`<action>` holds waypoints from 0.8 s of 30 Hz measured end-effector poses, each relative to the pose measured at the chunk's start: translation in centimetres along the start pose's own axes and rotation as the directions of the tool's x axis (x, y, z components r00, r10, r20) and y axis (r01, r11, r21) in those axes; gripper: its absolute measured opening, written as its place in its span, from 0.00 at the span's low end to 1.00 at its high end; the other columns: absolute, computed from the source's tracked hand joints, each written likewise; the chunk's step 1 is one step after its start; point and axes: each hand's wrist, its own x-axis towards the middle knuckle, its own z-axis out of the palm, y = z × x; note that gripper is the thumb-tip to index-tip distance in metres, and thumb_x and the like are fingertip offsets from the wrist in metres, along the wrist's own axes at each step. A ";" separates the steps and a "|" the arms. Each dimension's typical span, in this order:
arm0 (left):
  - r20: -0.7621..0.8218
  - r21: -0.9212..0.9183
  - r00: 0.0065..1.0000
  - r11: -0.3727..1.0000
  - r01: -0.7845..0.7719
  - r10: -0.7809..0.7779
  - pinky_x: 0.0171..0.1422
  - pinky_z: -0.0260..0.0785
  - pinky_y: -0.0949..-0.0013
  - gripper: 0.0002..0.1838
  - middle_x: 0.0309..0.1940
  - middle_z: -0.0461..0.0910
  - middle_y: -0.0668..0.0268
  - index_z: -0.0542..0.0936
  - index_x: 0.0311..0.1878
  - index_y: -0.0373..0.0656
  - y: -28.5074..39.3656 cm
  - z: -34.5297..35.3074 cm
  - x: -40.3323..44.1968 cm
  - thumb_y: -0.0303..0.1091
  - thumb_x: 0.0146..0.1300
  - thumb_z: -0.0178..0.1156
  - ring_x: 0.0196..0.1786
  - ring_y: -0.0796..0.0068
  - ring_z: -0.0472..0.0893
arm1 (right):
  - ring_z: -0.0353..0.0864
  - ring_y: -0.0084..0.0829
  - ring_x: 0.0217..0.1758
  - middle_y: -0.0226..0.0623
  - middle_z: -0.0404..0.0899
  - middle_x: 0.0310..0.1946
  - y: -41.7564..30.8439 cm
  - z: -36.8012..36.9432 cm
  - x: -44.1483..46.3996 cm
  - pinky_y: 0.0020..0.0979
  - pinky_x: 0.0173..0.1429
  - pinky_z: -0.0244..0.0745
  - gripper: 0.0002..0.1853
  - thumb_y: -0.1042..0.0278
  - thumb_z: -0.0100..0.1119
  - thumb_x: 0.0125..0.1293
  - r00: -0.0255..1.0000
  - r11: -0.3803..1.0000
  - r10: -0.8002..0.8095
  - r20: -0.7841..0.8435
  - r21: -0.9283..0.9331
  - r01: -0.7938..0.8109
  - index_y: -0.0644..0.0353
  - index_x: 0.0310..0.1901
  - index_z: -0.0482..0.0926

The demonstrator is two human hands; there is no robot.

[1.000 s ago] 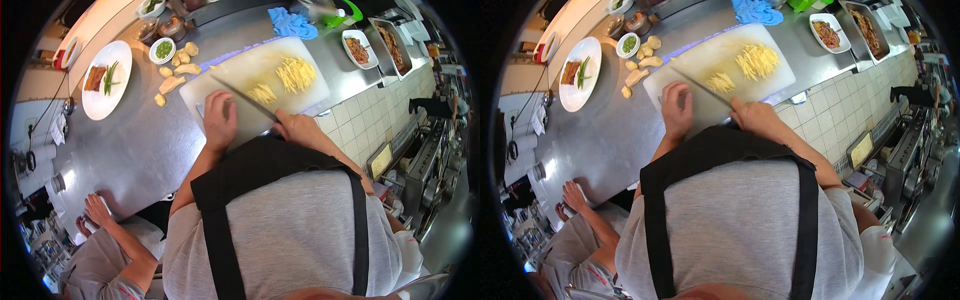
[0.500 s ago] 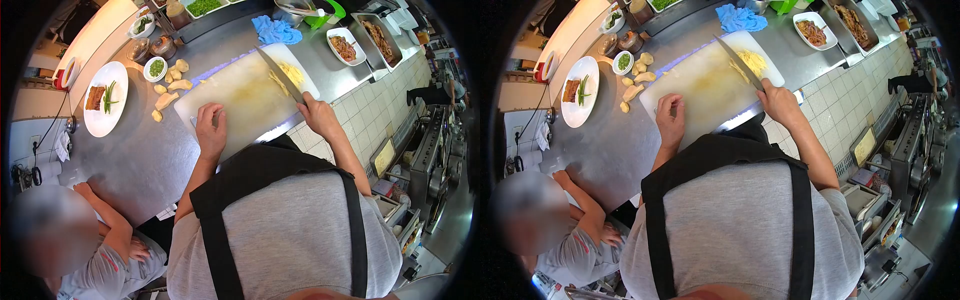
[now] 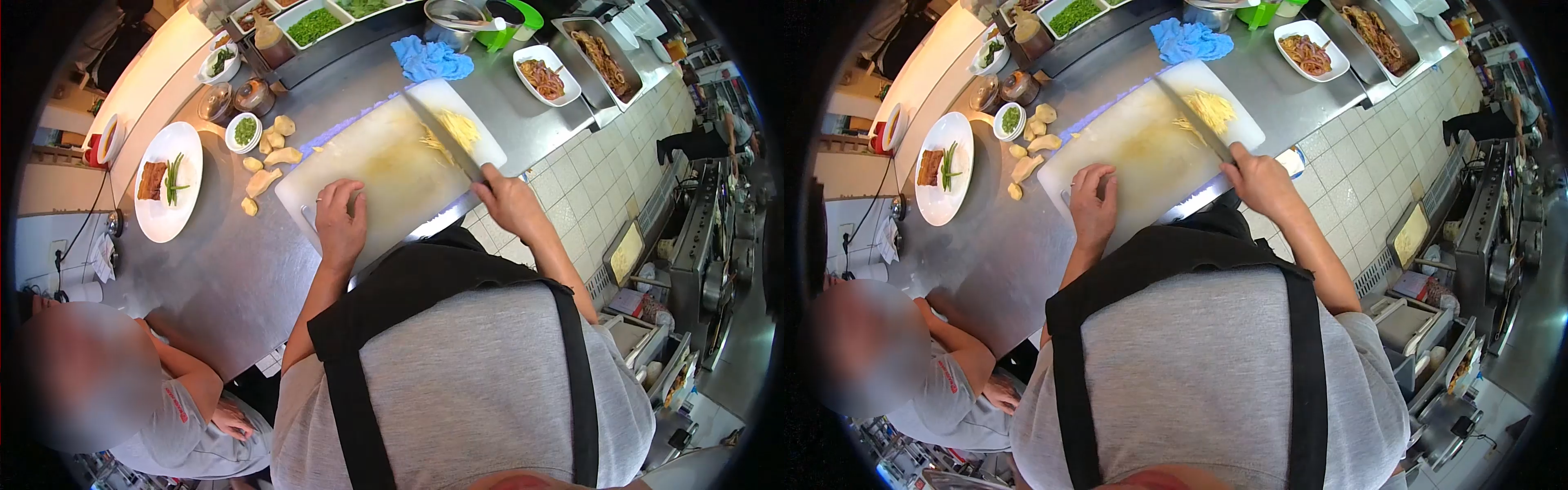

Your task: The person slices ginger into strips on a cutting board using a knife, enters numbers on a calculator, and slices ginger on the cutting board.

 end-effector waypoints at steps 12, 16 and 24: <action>-0.010 -0.062 0.999 0.997 -0.039 0.039 0.53 0.69 0.60 0.05 0.39 0.81 0.58 0.81 0.39 0.39 -0.4 1.1 1.0 0.24 0.59 0.62 0.44 0.57 0.79 | 0.83 0.56 0.33 0.52 0.82 0.26 -0.2 1.1 1.1 0.53 0.38 0.77 0.14 0.58 0.54 0.70 0.997 0.987 0.034 0.064 -0.158 -0.024 0.61 0.45 0.69; 0.003 -0.050 0.999 0.998 -0.036 0.037 0.53 0.69 0.60 0.05 0.40 0.81 0.58 0.81 0.39 0.39 -0.5 1.2 1.1 0.25 0.60 0.62 0.45 0.57 0.79 | 0.82 0.59 0.36 0.57 0.82 0.30 0.2 -0.2 1.9 0.54 0.41 0.76 0.16 0.56 0.55 0.70 0.997 0.997 0.071 0.039 0.007 -0.071 0.62 0.46 0.72; 0.020 -0.025 1.000 0.999 -0.024 0.024 0.53 0.70 0.59 0.05 0.41 0.81 0.59 0.82 0.39 0.40 -0.5 1.3 0.9 0.26 0.60 0.62 0.47 0.58 0.78 | 0.71 0.24 0.12 0.35 0.69 0.16 1.1 -2.5 2.2 0.30 0.22 0.67 0.21 0.53 0.57 0.72 0.960 0.733 0.186 0.211 0.620 -0.278 0.69 0.46 0.71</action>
